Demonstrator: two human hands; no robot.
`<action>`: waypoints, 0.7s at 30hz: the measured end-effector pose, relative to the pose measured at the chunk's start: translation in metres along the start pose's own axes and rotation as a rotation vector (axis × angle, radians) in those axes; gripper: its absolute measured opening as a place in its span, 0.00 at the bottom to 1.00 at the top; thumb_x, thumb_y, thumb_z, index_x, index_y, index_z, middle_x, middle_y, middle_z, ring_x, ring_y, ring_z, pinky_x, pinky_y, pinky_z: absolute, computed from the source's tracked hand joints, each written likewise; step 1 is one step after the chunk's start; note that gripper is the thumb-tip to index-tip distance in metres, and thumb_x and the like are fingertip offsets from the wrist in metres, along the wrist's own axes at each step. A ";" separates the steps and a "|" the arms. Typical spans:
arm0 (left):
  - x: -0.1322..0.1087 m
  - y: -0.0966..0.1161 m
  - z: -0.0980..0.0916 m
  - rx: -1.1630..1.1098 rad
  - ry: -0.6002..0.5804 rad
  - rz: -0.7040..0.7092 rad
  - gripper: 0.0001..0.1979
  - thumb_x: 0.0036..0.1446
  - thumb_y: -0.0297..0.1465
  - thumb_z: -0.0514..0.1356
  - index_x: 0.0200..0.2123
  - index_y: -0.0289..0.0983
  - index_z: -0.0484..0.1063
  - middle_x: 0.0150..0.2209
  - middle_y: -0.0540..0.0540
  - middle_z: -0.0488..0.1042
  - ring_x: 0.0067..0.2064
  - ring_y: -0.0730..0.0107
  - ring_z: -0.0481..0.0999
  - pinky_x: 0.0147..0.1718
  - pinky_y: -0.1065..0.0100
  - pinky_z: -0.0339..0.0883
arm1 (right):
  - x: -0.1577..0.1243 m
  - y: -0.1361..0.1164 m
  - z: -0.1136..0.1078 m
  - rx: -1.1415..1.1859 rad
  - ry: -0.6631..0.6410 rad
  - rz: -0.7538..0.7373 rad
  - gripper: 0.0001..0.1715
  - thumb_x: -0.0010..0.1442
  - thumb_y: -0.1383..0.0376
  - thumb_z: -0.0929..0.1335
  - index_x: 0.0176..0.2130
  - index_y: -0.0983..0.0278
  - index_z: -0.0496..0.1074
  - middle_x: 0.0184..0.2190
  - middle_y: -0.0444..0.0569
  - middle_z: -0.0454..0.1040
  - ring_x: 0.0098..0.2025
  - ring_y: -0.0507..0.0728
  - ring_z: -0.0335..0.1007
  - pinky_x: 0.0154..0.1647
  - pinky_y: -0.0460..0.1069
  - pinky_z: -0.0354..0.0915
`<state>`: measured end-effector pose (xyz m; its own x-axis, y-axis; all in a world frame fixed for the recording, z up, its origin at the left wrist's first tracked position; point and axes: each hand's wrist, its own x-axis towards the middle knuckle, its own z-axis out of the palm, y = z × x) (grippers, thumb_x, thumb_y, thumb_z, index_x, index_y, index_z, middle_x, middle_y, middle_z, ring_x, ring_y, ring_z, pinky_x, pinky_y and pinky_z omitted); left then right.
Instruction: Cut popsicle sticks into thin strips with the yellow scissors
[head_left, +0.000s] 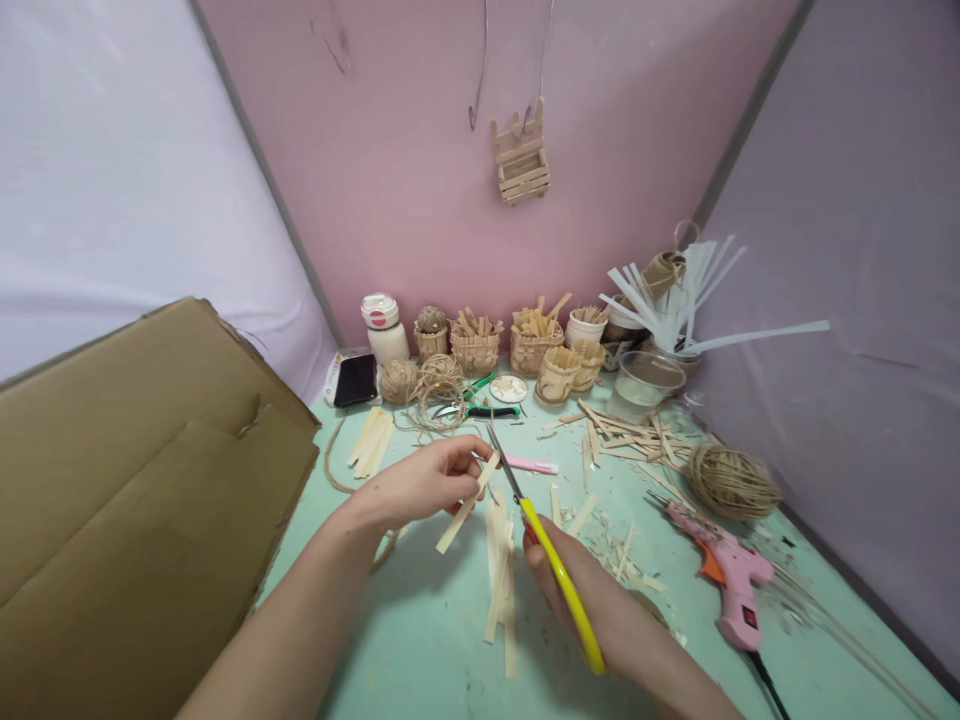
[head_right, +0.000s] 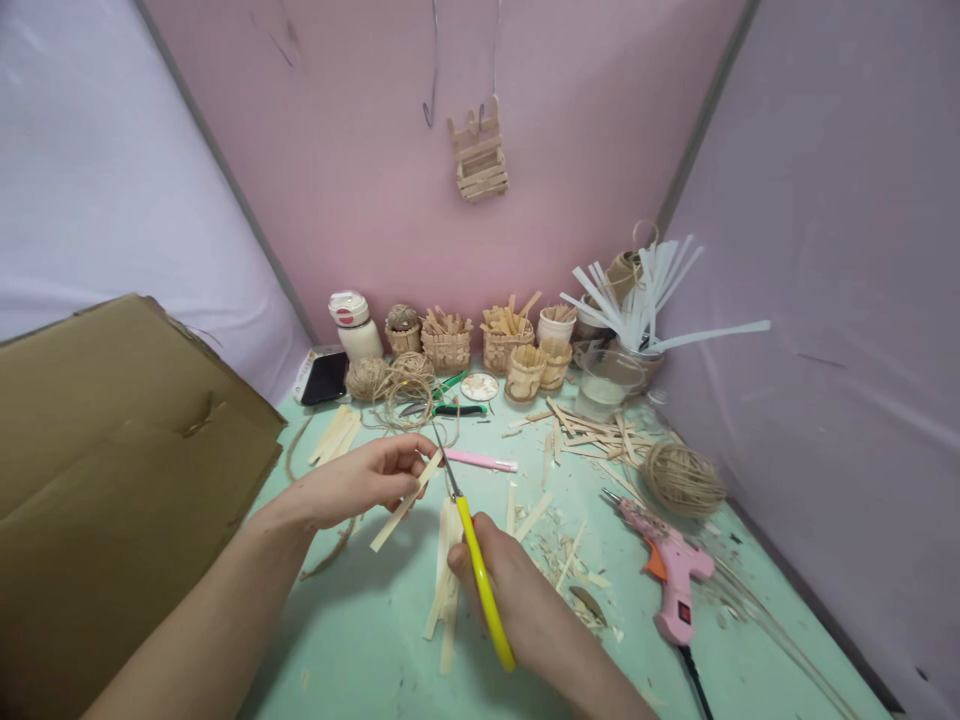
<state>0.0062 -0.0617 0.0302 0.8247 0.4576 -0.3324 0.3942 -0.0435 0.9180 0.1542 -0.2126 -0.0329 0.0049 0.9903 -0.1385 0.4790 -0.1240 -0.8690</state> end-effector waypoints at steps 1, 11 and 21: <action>0.000 0.000 -0.001 0.014 0.001 0.000 0.16 0.47 0.27 0.53 0.42 0.39 0.65 0.27 0.55 0.64 0.27 0.76 0.65 0.28 0.73 0.60 | 0.000 -0.001 -0.001 -0.008 -0.002 0.007 0.27 0.64 0.43 0.50 0.32 0.61 0.56 0.29 0.45 0.61 0.31 0.55 0.56 0.33 0.51 0.56; -0.006 0.003 -0.018 0.199 0.003 0.010 0.17 0.49 0.29 0.54 0.43 0.39 0.72 0.29 0.53 0.66 0.31 0.73 0.64 0.31 0.72 0.57 | -0.001 -0.002 -0.004 -0.009 -0.044 -0.018 0.26 0.65 0.45 0.51 0.33 0.62 0.57 0.28 0.43 0.60 0.29 0.53 0.53 0.32 0.49 0.55; -0.007 -0.005 -0.028 0.241 0.048 0.024 0.14 0.51 0.32 0.55 0.42 0.38 0.73 0.34 0.50 0.72 0.36 0.71 0.68 0.34 0.72 0.59 | -0.003 -0.003 -0.005 0.027 -0.045 -0.027 0.23 0.66 0.48 0.53 0.30 0.62 0.56 0.24 0.40 0.56 0.26 0.50 0.48 0.26 0.46 0.51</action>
<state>-0.0123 -0.0398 0.0342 0.8168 0.4956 -0.2953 0.4650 -0.2627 0.8454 0.1576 -0.2149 -0.0277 -0.0469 0.9896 -0.1358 0.4542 -0.0999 -0.8853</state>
